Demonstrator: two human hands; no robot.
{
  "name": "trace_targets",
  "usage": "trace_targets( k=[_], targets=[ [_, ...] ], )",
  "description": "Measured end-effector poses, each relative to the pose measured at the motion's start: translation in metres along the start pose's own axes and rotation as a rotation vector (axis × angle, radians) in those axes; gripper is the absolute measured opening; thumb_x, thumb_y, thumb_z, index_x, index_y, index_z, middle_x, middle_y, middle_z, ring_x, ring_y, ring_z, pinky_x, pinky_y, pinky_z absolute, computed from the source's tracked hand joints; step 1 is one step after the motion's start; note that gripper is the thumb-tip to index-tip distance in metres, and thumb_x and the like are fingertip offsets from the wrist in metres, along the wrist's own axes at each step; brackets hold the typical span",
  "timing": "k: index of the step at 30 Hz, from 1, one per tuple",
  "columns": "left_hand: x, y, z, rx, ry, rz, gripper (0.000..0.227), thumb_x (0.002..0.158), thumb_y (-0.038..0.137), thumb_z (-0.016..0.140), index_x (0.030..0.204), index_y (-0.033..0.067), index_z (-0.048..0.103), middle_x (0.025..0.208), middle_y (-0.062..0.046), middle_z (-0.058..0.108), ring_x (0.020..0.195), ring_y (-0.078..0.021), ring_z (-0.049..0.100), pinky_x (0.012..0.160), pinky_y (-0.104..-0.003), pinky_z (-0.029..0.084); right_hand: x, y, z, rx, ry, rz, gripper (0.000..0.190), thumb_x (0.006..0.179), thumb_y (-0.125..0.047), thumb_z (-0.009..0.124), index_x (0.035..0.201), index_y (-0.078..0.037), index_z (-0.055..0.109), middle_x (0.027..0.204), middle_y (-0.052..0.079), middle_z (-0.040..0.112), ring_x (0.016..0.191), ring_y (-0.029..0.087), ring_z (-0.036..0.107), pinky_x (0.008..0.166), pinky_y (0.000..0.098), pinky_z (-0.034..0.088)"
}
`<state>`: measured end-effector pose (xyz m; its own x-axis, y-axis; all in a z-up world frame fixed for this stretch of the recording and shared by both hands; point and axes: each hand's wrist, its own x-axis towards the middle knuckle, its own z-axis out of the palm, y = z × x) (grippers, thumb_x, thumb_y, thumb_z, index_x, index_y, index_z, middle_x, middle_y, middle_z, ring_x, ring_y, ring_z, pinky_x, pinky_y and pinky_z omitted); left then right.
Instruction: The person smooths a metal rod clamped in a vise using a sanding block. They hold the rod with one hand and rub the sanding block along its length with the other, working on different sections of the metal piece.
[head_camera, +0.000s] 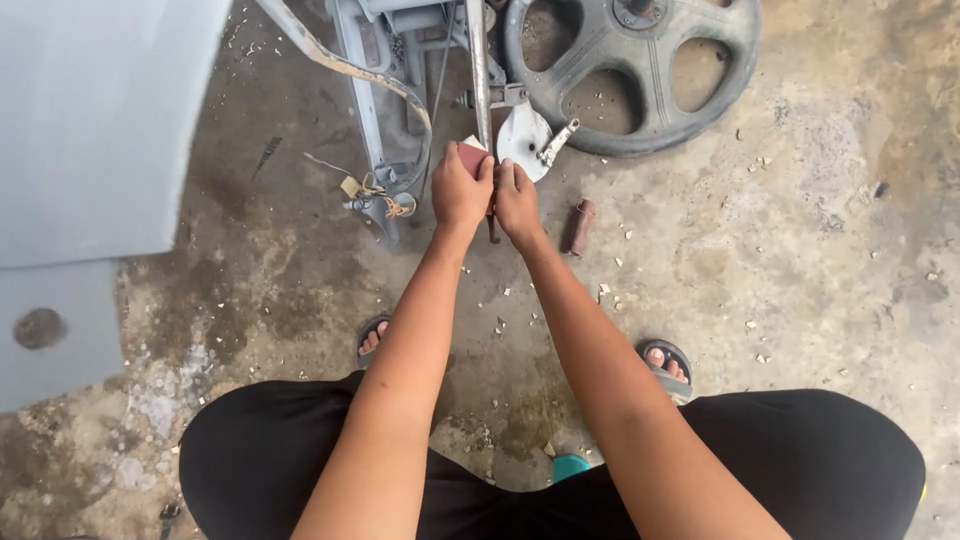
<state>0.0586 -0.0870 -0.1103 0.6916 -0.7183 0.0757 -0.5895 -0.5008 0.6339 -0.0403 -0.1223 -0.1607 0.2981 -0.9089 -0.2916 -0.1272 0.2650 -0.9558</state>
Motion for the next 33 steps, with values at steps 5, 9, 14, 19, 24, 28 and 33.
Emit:
trace_targets(
  k=[5, 9, 14, 19, 24, 28, 33],
  targets=[
    [-0.044, 0.009, -0.031, -0.059, 0.021, 0.033, 0.045, 0.092, 0.042, 0.073, 0.115, 0.0080, 0.055, 0.098, -0.021, 0.072, 0.098, -0.0428, 0.073, 0.081, -0.052, 0.061, -0.010, -0.009, 0.003, 0.078, 0.011, 0.051, 0.060, 0.111, -0.046, 0.029, 0.112, -0.001, 0.069, 0.096, 0.019, 0.071, 0.086, 0.030, 0.067, 0.069, 0.0442, 0.060],
    [-0.077, -0.004, -0.041, -0.128, 0.025, 0.052, 0.052, 0.094, 0.046, 0.074, 0.120, 0.0064, 0.053, 0.100, -0.027, 0.069, 0.100, -0.0483, 0.070, 0.078, -0.056, 0.059, -0.002, 0.002, 0.007, 0.081, 0.029, 0.054, 0.060, 0.110, -0.048, 0.030, 0.112, -0.005, 0.071, 0.107, 0.019, 0.073, 0.103, 0.034, 0.067, 0.084, 0.0477, 0.058],
    [-0.057, -0.005, -0.028, -0.140, 0.030, 0.015, 0.053, 0.090, 0.049, 0.077, 0.116, 0.0073, 0.058, 0.100, -0.025, 0.070, 0.101, -0.0484, 0.069, 0.083, -0.057, 0.056, -0.006, 0.003, 0.003, 0.066, 0.023, 0.118, 0.056, 0.108, -0.051, 0.035, 0.112, -0.011, 0.073, 0.104, 0.018, 0.073, 0.099, 0.033, 0.069, 0.086, 0.0472, 0.059],
    [0.000, -0.012, -0.002, -0.102, -0.057, -0.084, 0.042, 0.087, 0.054, 0.078, 0.105, 0.0188, 0.063, 0.095, -0.005, 0.072, 0.094, -0.0296, 0.074, 0.078, -0.041, 0.059, 0.006, 0.020, 0.006, 0.101, -0.019, 0.143, 0.059, 0.106, -0.059, 0.037, 0.109, -0.010, 0.070, 0.095, 0.016, 0.071, 0.083, 0.030, 0.069, 0.063, 0.0416, 0.064],
    [0.019, -0.014, 0.003, 0.016, -0.033, -0.054, 0.053, 0.078, 0.053, 0.084, 0.108, 0.0119, 0.068, 0.102, -0.013, 0.074, 0.104, -0.0377, 0.073, 0.088, -0.046, 0.060, -0.023, -0.021, -0.004, 0.023, -0.078, 0.206, 0.061, 0.100, -0.069, 0.043, 0.112, -0.016, 0.070, 0.101, 0.016, 0.074, 0.085, 0.031, 0.075, 0.067, 0.0412, 0.067],
    [-0.021, -0.006, -0.028, -0.073, -0.025, -0.156, 0.047, 0.082, 0.054, 0.081, 0.109, 0.0193, 0.065, 0.106, -0.006, 0.074, 0.106, -0.0321, 0.073, 0.085, -0.044, 0.061, -0.026, -0.024, -0.006, 0.026, -0.084, 0.211, 0.064, 0.100, -0.070, 0.041, 0.116, -0.017, 0.071, 0.102, 0.015, 0.074, 0.087, 0.030, 0.075, 0.068, 0.0415, 0.067],
    [-0.084, -0.047, -0.073, -0.027, -0.117, 0.162, 0.043, 0.089, 0.045, 0.080, 0.099, 0.0108, 0.058, 0.088, -0.020, 0.066, 0.090, -0.0458, 0.069, 0.071, -0.051, 0.050, -0.025, -0.023, -0.004, 0.049, -0.085, 0.182, 0.067, 0.100, -0.072, 0.040, 0.119, -0.015, 0.069, 0.103, 0.015, 0.072, 0.086, 0.028, 0.072, 0.070, 0.0406, 0.067]
  ],
)
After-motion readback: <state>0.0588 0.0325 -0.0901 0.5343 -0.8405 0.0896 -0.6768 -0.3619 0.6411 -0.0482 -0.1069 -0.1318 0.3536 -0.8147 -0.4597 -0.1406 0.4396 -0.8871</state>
